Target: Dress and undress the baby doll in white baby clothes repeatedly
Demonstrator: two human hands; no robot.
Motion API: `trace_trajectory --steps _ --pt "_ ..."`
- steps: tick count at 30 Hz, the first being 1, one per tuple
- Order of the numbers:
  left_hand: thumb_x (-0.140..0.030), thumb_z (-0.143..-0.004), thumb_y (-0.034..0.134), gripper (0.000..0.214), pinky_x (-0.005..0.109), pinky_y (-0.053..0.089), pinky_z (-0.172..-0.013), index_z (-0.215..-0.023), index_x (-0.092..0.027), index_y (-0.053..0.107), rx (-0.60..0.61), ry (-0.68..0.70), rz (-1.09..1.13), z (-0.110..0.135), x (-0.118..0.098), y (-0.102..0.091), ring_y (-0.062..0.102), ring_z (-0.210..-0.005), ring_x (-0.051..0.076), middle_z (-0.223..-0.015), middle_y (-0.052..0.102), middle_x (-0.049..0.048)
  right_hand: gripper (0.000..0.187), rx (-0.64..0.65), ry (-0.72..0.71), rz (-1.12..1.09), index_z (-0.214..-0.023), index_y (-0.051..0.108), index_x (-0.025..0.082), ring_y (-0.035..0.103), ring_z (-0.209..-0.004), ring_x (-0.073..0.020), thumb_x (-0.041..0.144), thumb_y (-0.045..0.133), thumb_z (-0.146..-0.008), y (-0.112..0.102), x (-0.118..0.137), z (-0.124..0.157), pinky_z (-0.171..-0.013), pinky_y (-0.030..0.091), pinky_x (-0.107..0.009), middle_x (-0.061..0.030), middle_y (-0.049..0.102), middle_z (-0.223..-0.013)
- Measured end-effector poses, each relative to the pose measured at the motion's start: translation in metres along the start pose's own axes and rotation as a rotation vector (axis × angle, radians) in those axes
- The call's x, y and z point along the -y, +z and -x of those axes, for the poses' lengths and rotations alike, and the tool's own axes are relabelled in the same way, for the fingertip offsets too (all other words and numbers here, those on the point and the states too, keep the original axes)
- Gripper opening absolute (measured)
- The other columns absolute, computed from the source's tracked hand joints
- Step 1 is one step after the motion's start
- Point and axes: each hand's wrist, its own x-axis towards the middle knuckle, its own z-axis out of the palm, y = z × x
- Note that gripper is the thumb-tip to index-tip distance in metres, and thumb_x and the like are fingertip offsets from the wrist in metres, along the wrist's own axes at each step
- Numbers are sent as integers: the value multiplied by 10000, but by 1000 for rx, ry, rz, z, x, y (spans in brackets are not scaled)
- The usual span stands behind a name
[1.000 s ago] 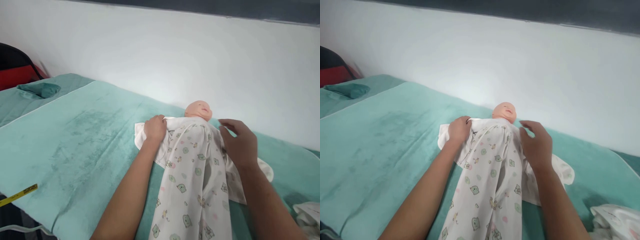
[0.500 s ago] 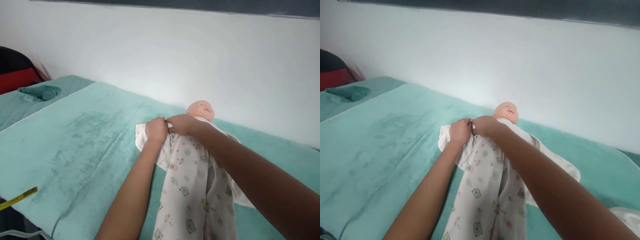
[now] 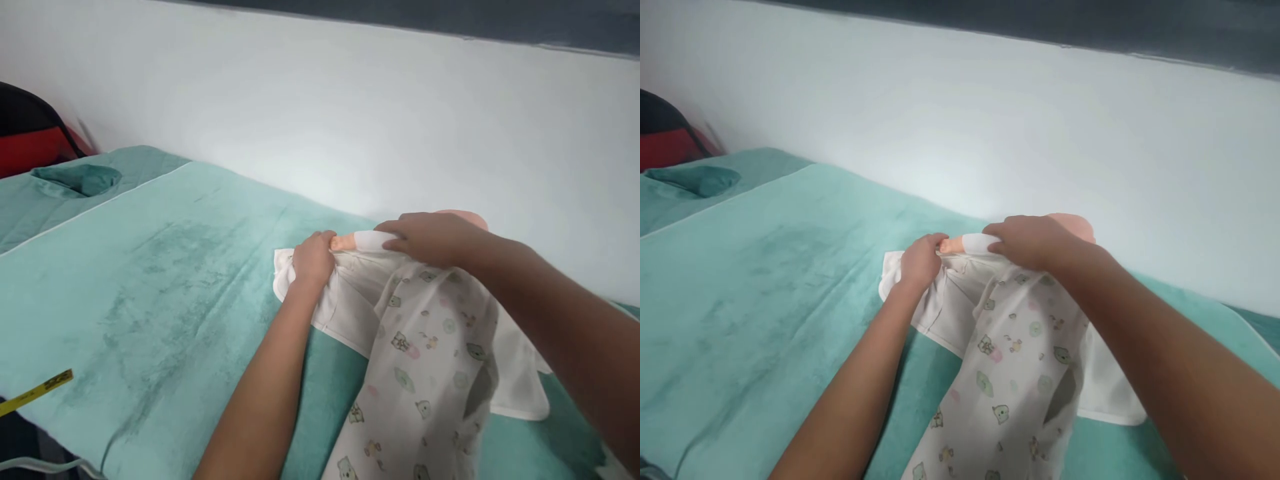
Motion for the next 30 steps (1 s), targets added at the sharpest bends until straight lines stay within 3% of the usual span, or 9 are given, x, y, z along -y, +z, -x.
trace_trajectory --steps 3,6,8,11,17,21,26,30 --pt "-65 -812 456 597 424 403 -988 -1363 -291 481 -65 171 -110 3 -9 -2 518 -1205 259 -1290 610 66 328 256 -91 129 -1191 661 355 634 -840 -238 434 484 -927 4 22 1 -739 424 -354 -44 690 -1007" --pt "-86 -829 468 510 459 317 -1077 -1302 -275 505 -46 273 -150 3 -15 -4 519 -1192 248 -1247 631 60 337 276 -147 122 -1214 637 351 643 -855 -236 425 448 -945 11 38 -2 -744 444 -344 -52 686 -1014" --pt "-89 -847 443 397 442 345 -1036 -1183 -259 568 -35 231 -155 1 -13 -5 567 -1109 241 -1152 665 56 345 215 -159 39 -1218 639 347 648 -946 -246 413 432 -949 15 37 -1 -808 465 -362 -45 694 -1085" --pt "-62 -833 426 346 420 377 -964 -1057 -248 612 -53 129 -174 -3 -7 -4 590 -1074 243 -1097 672 56 387 14 -74 -163 -1259 628 328 599 -1150 -264 406 411 -948 19 21 16 -949 461 -408 -21 659 -1267" --pt "-88 -836 431 303 430 356 -962 -1006 -232 635 -72 18 -213 -5 -2 9 593 -1077 267 -1090 679 77 381 -378 404 -465 -1203 649 292 632 -1110 -277 451 455 -916 52 -34 101 -944 486 -440 -40 679 -1241" --pt "-92 -826 420 332 451 332 -992 -1054 -220 624 -104 1 -248 -3 -6 15 582 -1094 285 -1109 675 86 460 -349 518 -347 -1282 611 255 587 -1187 -319 346 508 -842 77 -66 136 -972 454 -475 -72 644 -1305" --pt "-89 -808 414 370 431 312 -1020 -1089 -220 616 -146 -23 -261 8 -9 14 562 -1128 286 -1136 662 99 429 -463 626 -273 -1157 670 239 642 -1047 -296 237 453 -787 84 -85 138 -875 486 -424 -65 716 -1136" --pt "-114 -797 428 364 418 311 -1033 -1096 -219 607 -185 -70 -286 23 -9 10 552 -1130 288 -1134 653 95 404 -564 638 -376 -1118 669 218 642 -996 -267 250 453 -777 86 -90 139 -844 487 -384 -68 722 -1095"
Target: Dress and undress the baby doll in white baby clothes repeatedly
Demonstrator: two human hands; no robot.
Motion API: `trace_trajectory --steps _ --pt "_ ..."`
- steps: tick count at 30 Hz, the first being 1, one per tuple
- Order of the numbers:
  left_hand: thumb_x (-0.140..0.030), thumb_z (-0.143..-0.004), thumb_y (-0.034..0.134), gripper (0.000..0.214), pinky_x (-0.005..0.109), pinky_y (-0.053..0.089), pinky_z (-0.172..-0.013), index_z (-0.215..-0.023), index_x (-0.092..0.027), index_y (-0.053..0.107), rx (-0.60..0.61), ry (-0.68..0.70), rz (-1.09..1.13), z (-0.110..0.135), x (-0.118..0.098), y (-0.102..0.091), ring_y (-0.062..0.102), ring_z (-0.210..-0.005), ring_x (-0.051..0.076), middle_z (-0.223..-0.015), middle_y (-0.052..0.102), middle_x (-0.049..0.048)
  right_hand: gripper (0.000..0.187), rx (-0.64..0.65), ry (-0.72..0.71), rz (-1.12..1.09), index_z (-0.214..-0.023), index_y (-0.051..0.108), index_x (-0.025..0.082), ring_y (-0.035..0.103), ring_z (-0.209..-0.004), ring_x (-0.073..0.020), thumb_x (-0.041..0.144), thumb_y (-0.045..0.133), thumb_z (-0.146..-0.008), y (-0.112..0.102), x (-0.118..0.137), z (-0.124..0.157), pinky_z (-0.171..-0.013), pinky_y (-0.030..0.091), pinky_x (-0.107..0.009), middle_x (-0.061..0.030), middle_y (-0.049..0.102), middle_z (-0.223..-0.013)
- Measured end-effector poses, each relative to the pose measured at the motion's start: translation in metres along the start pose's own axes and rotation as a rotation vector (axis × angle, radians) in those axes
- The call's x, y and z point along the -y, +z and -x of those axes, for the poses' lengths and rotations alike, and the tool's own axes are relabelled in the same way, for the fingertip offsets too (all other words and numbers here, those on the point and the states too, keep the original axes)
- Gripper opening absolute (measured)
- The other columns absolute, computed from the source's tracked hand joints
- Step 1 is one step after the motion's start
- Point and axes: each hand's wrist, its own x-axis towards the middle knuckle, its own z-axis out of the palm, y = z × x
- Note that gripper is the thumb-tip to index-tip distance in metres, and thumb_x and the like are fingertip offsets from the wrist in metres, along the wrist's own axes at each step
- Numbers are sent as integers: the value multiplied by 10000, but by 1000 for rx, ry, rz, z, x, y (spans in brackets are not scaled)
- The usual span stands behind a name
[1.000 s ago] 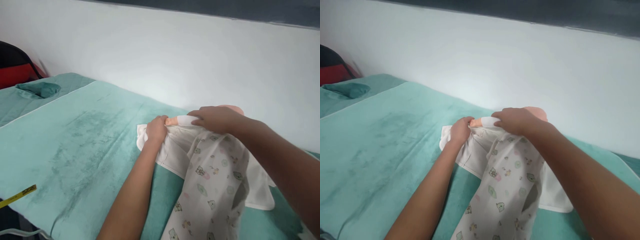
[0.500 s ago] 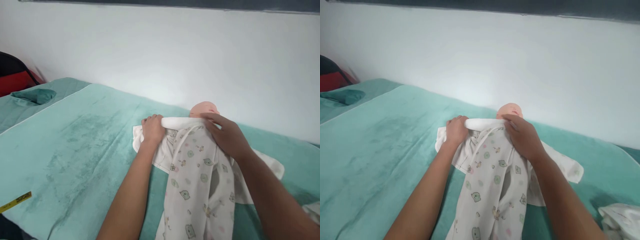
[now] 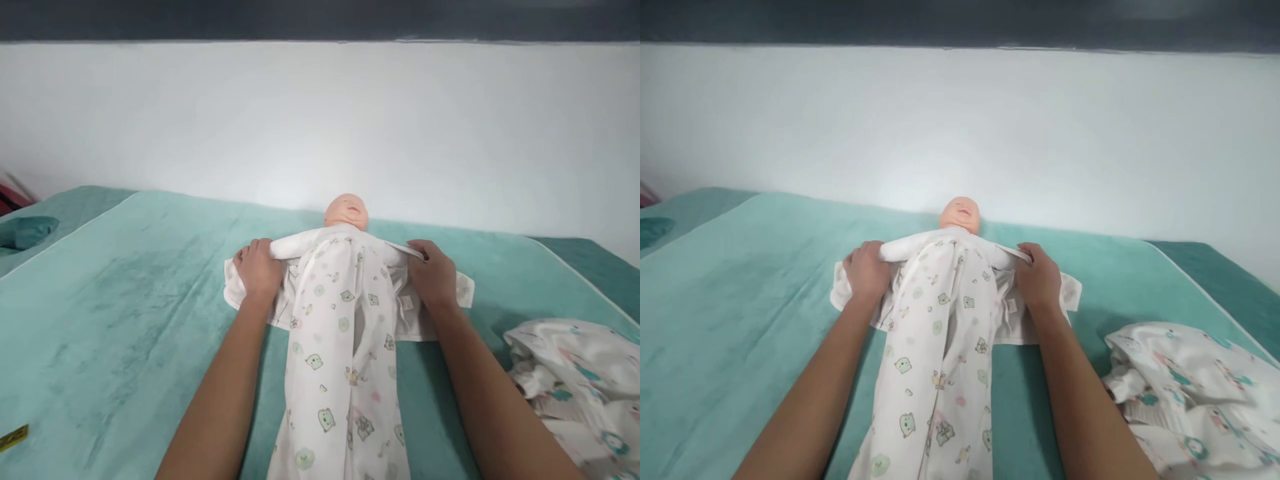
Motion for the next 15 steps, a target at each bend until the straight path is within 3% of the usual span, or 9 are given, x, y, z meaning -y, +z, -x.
trace_trajectory --steps 7,11,15 --pt "-162 -865 393 361 443 280 -1074 -1173 -227 569 -73 23 -30 11 -4 6 485 -1225 308 -1221 612 116 381 89 29 -39 -1122 646 233 632 -983 -270 267 456 -793 -1 3 1 -826 467 -372 -72 719 -1058" --pt "-109 -826 401 399 448 262 -1104 -1170 -235 560 -81 34 112 12 -9 7 467 -1260 294 -1243 614 89 350 164 47 15 -1114 627 245 620 -1001 -283 286 424 -832 -5 9 1 -825 440 -372 -73 711 -1068" --pt "-43 -762 394 465 372 318 -1094 -1143 -263 543 -88 25 296 17 -12 1 510 -1211 219 -1211 635 14 357 265 36 66 -1134 602 241 609 -1001 -309 325 365 -881 -10 14 0 -811 423 -390 -106 700 -1104"
